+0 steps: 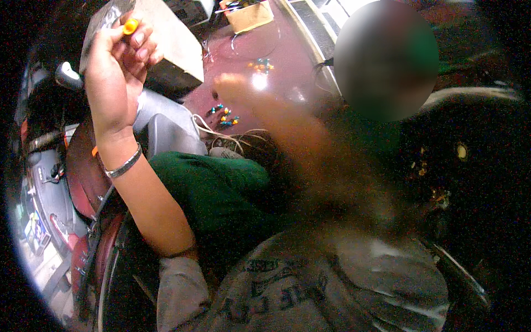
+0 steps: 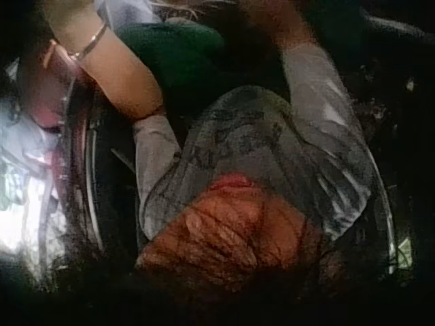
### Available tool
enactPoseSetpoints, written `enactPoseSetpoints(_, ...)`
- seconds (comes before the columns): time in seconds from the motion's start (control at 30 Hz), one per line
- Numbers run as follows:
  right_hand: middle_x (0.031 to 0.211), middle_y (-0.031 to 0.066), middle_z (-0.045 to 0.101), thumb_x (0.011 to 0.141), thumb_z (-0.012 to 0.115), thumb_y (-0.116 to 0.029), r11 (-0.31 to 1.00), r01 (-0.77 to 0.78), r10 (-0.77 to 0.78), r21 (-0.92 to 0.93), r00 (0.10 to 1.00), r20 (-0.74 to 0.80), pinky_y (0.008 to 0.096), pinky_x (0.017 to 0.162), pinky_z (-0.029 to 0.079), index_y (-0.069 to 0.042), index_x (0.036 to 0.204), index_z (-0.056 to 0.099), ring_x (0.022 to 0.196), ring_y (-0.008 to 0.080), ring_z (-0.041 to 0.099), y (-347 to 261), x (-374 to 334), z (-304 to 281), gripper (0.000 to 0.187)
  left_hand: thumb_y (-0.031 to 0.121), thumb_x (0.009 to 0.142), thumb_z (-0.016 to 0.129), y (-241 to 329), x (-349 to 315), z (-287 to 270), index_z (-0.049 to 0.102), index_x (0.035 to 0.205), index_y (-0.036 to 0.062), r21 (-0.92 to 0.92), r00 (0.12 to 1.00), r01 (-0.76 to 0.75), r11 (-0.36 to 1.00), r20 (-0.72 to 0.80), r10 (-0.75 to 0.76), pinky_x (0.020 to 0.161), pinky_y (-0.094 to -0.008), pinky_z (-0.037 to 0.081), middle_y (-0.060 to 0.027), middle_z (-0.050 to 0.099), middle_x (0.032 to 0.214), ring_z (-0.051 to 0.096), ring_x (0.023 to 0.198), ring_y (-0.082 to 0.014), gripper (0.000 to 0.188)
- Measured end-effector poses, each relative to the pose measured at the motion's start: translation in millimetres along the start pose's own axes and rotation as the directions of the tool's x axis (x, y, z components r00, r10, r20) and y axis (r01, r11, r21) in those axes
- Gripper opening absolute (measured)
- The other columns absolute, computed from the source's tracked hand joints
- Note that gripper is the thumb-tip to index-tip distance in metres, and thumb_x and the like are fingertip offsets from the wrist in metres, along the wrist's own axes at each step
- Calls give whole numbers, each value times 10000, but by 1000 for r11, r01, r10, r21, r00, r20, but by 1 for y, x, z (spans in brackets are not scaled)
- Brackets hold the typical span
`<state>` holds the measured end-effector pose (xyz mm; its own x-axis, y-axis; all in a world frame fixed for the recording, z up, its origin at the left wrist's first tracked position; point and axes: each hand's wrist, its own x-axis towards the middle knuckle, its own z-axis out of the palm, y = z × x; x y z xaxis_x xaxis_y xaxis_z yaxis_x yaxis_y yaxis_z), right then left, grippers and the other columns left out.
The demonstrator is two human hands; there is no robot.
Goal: The person sits on the floor of a vehicle cabin and assembles small colored wire connectors by hand. They pick up individual connectors and clear plastic sleeves, fit the sleeves onto the connectors, and place the finished units on the floor.
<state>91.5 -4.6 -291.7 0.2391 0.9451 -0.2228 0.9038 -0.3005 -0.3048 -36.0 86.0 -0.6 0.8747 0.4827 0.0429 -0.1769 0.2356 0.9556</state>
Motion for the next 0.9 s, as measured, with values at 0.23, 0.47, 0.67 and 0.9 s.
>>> enactPoseSetpoints(0.23, 1042, 108, 772, 1045, 608, -365, 632, 401, -154, 663, 903, -400, 343, 806, 607, -46, 1233, 730, 869, 173, 743, -5, -78, -307, 390, 288, 1092, 574, -6, -3, 40, 646, 1168, 23, 333, 984, -112, 936, -97, 153, 651, -238, 431, 20, 551, 863, 497, 712, -61, 285)
enactPoseSetpoints(0.47, 1088, 92, 750, 1023, 678, -107, 508, 504, -75, 698, 834, -547, 298, 926, 586, 40, 1260, 689, 1046, 130, 709, -17, -169, -292, 279, 320, 1087, 611, -19, -7, 70, 647, 1179, 10, 369, 976, -210, 905, 18, 218, 640, -200, 437, 10, 628, 855, 549, 721, -48, 325)
enactPoseSetpoints(0.67, 1084, 129, 753, 991, 691, -26, 405, 474, -94, 782, 872, -479, 302, 944, 582, 75, 1236, 668, 1018, 169, 731, 1, -170, -292, 266, 322, 1091, 601, -27, -10, 80, 643, 1201, -4, 393, 983, -155, 907, -29, 180, 631, -198, 436, -11, 641, 877, 570, 754, -52, 346)
enactPoseSetpoints(0.9, 1059, 128, 744, 949, 726, -2, 467, 473, -66, 747, 861, -504, 290, 933, 576, 73, 1141, 677, 1002, 156, 721, -2, -168, -287, 212, 311, 1079, 626, -25, -10, 82, 647, 1201, -1, 460, 976, -142, 876, -82, 201, 612, -184, 412, -15, 647, 872, 558, 742, -38, 335)
